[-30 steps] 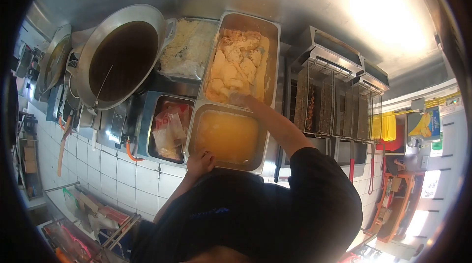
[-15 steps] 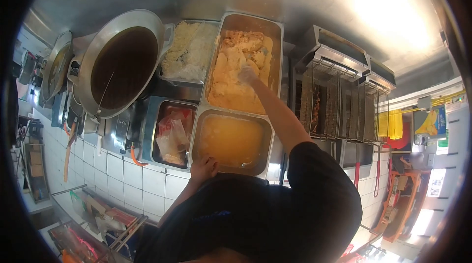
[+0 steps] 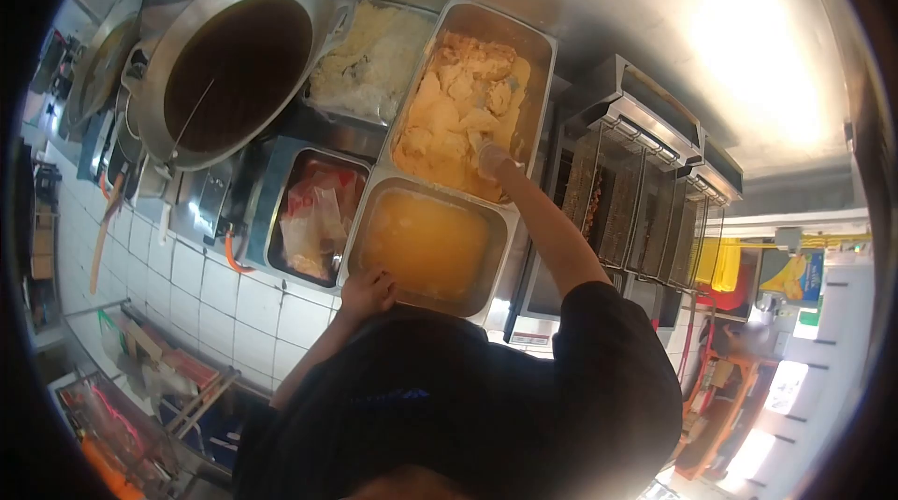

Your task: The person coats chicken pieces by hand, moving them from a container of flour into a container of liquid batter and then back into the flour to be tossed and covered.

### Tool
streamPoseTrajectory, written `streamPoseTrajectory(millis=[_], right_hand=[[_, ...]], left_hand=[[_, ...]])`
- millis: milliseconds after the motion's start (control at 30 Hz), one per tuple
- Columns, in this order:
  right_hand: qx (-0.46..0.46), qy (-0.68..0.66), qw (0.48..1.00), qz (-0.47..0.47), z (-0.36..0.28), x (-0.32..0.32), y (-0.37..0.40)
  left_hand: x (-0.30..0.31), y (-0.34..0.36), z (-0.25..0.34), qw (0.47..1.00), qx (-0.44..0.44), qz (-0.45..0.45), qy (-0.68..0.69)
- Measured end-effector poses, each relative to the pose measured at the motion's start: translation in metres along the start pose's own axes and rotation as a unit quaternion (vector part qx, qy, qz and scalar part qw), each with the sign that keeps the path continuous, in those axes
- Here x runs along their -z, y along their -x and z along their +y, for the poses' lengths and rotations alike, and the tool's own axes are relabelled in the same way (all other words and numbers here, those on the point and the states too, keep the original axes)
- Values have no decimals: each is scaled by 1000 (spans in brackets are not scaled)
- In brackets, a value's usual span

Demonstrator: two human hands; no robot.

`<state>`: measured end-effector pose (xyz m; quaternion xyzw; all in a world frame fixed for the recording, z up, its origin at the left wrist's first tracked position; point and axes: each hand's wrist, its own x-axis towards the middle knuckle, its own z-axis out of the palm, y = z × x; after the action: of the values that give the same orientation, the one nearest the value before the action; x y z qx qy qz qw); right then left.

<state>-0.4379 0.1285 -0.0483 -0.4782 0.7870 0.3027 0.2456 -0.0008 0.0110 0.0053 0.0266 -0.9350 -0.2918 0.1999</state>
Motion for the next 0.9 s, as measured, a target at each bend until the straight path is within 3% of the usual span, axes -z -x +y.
streamPoseTrajectory(millis=[100,200,367,533,633,700,900], right_hand=[[46,-53,997,-32,-23,-7,23],[8,-230,969,-87,-53,69,83],[37,-261,963,-54,-59,19,12],[74,-70,982,156,-68,-18,-52],[100,93,938,320,-66,-38,-72],[119,-22,933,339,-64,-43,-85],[135,-207,961,122,-82,29,-40]], left_hand=[[-3,2,-1,1000,4,9,6],[-7,4,-4,1000,-6,10,9],[-6,4,-3,1000,-8,15,3],[-8,6,-6,1000,-4,9,4],[-8,5,-7,1000,-7,10,11],[-6,4,-6,1000,-4,11,15],[-4,3,-2,1000,7,11,1]])
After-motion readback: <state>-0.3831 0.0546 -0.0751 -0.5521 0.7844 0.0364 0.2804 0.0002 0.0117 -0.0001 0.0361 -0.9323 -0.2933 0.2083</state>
